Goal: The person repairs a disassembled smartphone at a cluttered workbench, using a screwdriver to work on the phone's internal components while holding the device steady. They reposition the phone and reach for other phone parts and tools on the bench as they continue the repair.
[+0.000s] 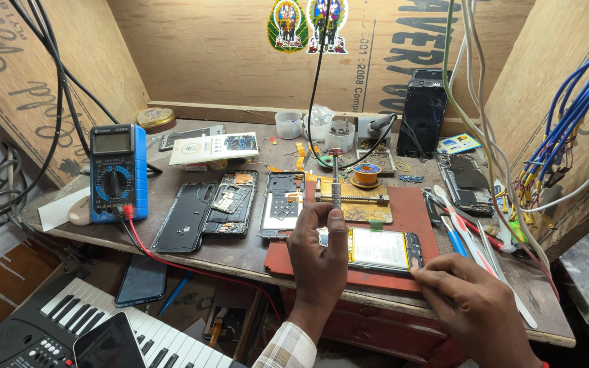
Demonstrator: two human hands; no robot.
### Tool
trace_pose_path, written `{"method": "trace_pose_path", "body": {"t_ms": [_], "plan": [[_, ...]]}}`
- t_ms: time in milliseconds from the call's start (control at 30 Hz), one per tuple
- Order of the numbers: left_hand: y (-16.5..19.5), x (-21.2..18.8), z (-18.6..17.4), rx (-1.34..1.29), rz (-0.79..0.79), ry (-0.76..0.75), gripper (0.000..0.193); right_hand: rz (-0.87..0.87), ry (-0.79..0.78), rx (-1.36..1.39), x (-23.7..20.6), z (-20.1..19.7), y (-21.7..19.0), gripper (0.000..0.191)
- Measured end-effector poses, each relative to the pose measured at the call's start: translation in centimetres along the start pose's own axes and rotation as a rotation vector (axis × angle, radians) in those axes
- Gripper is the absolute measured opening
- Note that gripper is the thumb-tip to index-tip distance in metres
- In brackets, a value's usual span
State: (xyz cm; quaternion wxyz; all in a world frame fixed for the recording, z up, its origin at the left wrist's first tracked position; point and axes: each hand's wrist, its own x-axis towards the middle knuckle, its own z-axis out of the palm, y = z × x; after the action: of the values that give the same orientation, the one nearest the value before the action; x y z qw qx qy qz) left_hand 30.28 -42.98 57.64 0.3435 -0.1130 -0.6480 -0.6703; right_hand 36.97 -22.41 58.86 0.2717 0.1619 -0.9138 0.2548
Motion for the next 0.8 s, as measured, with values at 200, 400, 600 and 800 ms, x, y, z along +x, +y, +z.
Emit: {"method": "trace_pose_path", "body": {"t_ms": [200,400,600,800], "plan": [[-0.01,-0.01,0.0,-0.002,-0.005,0.0,0.027,-0.05,-0.001,-0.076,-0.15,0.04,0.02,0.022],[-0.07,0.0,0.01,0.011,0.007,-0.002,0.027,0.078,0.018,0.016,-0.06,0.34,0.17,0.021],[-0.08,-0.01,0.1,0.009,-0.004,-0.002,0.027,0.149,0.037,0.056,0.08,0.41,0.07,0.021],[-0.16,0.0,0.08,0.014,0.007,0.002,0.027,0.117,0.014,0.049,0.28,0.19,-0.18,0.019]]}}
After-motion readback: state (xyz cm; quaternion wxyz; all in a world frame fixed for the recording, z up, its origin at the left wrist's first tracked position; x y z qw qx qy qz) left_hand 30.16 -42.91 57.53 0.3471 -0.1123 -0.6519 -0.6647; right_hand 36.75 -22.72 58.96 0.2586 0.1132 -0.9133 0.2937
